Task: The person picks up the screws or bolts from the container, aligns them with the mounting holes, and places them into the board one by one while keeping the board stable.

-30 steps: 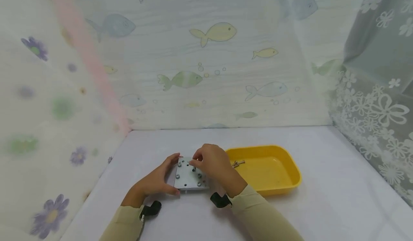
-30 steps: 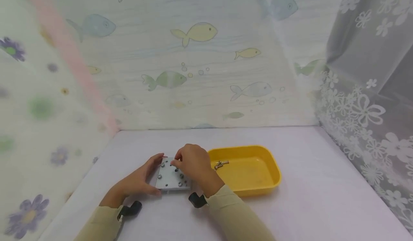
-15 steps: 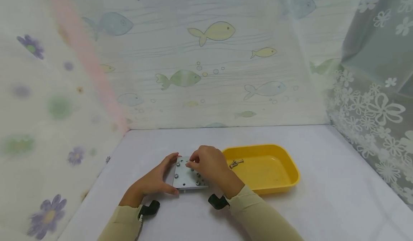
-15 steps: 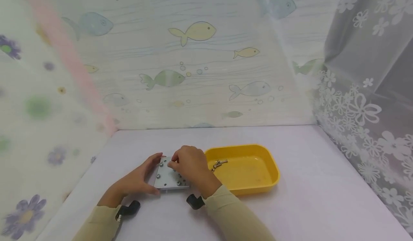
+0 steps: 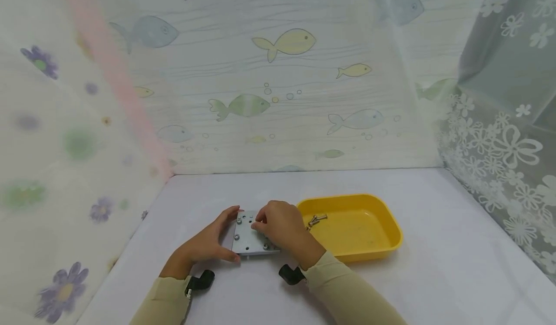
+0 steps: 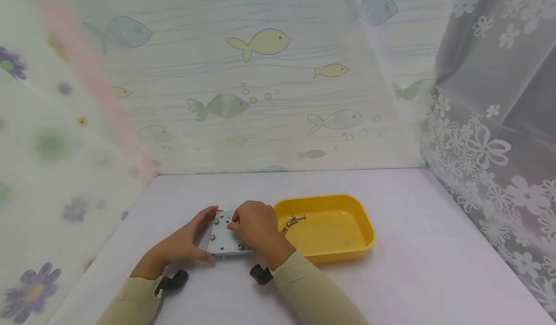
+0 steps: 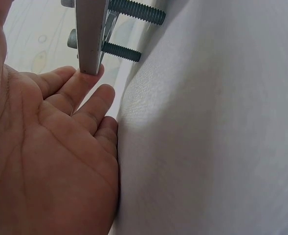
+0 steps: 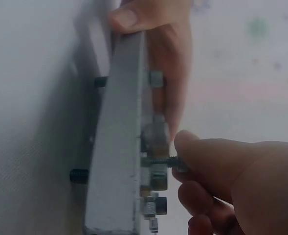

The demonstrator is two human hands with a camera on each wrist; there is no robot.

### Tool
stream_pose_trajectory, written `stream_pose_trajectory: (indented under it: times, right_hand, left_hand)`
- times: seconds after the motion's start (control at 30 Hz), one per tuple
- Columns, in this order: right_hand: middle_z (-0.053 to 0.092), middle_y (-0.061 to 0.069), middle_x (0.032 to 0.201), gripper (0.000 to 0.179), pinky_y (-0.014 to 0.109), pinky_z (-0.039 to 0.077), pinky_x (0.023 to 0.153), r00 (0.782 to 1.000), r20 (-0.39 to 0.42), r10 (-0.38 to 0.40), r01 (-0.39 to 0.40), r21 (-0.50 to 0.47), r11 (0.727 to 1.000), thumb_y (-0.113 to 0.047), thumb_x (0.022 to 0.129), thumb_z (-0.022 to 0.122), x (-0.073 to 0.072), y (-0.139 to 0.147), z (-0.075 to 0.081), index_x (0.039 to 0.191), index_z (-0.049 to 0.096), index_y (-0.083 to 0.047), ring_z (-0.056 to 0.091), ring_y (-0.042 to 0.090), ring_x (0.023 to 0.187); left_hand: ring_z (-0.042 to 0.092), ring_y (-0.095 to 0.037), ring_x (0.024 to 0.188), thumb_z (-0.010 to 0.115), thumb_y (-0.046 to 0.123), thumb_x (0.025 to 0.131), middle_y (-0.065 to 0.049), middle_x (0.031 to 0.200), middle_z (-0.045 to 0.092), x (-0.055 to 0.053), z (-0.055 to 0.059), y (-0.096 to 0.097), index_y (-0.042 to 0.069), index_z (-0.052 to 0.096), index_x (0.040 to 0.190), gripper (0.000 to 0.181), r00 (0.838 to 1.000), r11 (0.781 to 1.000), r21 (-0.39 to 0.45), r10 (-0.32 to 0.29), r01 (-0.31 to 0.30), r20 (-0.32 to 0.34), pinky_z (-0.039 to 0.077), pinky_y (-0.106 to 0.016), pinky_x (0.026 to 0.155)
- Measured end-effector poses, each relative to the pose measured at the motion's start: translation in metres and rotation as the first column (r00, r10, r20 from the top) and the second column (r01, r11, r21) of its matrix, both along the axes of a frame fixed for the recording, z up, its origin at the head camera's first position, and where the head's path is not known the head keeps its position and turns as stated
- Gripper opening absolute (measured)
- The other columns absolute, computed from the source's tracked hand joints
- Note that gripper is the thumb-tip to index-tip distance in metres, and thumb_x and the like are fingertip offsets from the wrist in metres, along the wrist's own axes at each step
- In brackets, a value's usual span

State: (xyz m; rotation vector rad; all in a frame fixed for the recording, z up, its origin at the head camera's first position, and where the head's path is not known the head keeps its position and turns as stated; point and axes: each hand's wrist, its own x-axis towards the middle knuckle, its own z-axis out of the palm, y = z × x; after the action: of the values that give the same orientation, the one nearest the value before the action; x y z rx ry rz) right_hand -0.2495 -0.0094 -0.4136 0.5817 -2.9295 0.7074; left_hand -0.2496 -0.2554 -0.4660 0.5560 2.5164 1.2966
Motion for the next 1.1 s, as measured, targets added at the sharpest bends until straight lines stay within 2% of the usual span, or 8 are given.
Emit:
stream_pose_trajectory:
  times: [0.23, 0.5, 0.6, 0.67, 0.8, 0.9, 1.0, 1.1]
  right_hand:
    - [0.075, -0.016, 0.096, 0.018, 0.032, 0.052, 0.079, 1.000, 0.003, -0.026, 0.025, 0.069, 0.997, -0.045, 0.088, 0.081, 0.003, -0.005, -0.004, 0.094, 0.083, -0.029, 0.066, 0.008, 0.091]
    - [0.075, -0.015, 0.094, 0.018, 0.035, 0.053, 0.082, 0.999, -0.009, -0.035, 0.036, 0.112, 0.993, -0.046, 0.088, 0.081, 0.003, -0.007, -0.003, 0.093, 0.082, -0.029, 0.065, 0.008, 0.089]
    - [0.075, -0.016, 0.094, 0.019, 0.036, 0.054, 0.084, 0.999, -0.017, -0.029, 0.030, 0.121, 0.992, -0.046, 0.088, 0.081, 0.004, -0.005, 0.002, 0.095, 0.083, -0.028, 0.065, 0.008, 0.088]
    - [0.074, -0.015, 0.092, 0.021, 0.035, 0.054, 0.082, 1.000, -0.011, -0.014, 0.016, 0.104, 0.994, -0.045, 0.088, 0.081, 0.005, 0.000, 0.011, 0.097, 0.083, -0.027, 0.064, 0.008, 0.085]
    - [0.069, -0.013, 0.087, 0.023, 0.029, 0.051, 0.073, 0.999, 0.033, 0.030, -0.031, 0.035, 0.999, -0.042, 0.090, 0.079, -0.001, 0.023, 0.039, 0.104, 0.082, -0.024, 0.060, 0.010, 0.080]
    - [0.066, -0.012, 0.086, 0.024, 0.028, 0.050, 0.071, 0.994, 0.086, 0.059, -0.057, -0.024, 0.998, -0.040, 0.092, 0.078, -0.011, 0.049, 0.051, 0.109, 0.081, -0.024, 0.059, 0.013, 0.081]
    - [0.066, -0.010, 0.086, 0.019, 0.029, 0.051, 0.072, 0.987, 0.146, 0.073, -0.063, -0.074, 0.995, -0.036, 0.092, 0.078, -0.023, 0.079, 0.051, 0.107, 0.080, -0.025, 0.059, 0.015, 0.082]
    - [0.067, -0.007, 0.086, 0.014, 0.030, 0.052, 0.071, 0.976, 0.191, 0.101, -0.085, -0.093, 0.992, -0.032, 0.092, 0.078, -0.033, 0.105, 0.043, 0.104, 0.081, -0.025, 0.060, 0.017, 0.082]
  left_hand:
    - [0.022, -0.028, 0.159, 0.101, 0.036, 0.059, -0.003, 0.169, 0.031, 0.001, 0.002, 0.000, 0.022, 0.017, 0.165, 0.136, 1.000, 1.000, -0.002, -0.002, 0.002, -0.011, 0.009, -0.063, 0.126]
    - [0.020, -0.028, 0.159, 0.100, 0.034, 0.059, -0.003, 0.169, 0.030, 0.001, 0.003, 0.000, 0.020, 0.017, 0.165, 0.136, 1.000, 1.000, 0.007, 0.002, -0.002, -0.004, 0.009, -0.063, 0.126]
    - [0.020, -0.028, 0.160, 0.100, 0.035, 0.059, -0.002, 0.170, 0.030, 0.001, 0.002, 0.001, 0.021, 0.016, 0.165, 0.136, 1.000, 1.000, 0.001, 0.003, -0.003, -0.001, 0.008, -0.062, 0.127]
    - [0.020, -0.028, 0.160, 0.100, 0.036, 0.058, -0.002, 0.169, 0.030, 0.002, 0.001, 0.001, 0.023, 0.017, 0.165, 0.136, 1.000, 1.000, -0.004, 0.008, -0.008, -0.001, 0.008, -0.062, 0.127]
    - [0.020, -0.028, 0.160, 0.100, 0.038, 0.058, -0.002, 0.169, 0.030, 0.002, -0.002, 0.001, 0.027, 0.018, 0.164, 0.135, 1.000, 1.000, -0.014, 0.016, -0.017, -0.010, 0.008, -0.062, 0.127]
    - [0.020, -0.029, 0.160, 0.101, 0.039, 0.057, -0.001, 0.170, 0.030, 0.002, -0.003, 0.001, 0.027, 0.018, 0.164, 0.136, 1.000, 1.000, -0.017, 0.017, -0.017, -0.021, 0.009, -0.060, 0.127]
    - [0.020, -0.029, 0.160, 0.101, 0.039, 0.056, -0.002, 0.169, 0.031, 0.001, -0.003, 0.001, 0.024, 0.017, 0.165, 0.138, 0.999, 1.000, -0.015, 0.009, -0.010, -0.031, 0.009, -0.060, 0.127]
    - [0.021, -0.030, 0.159, 0.102, 0.039, 0.056, -0.002, 0.169, 0.031, -0.001, -0.003, 0.001, 0.021, 0.017, 0.165, 0.139, 0.999, 1.000, -0.013, 0.001, -0.002, -0.037, 0.009, -0.060, 0.127]
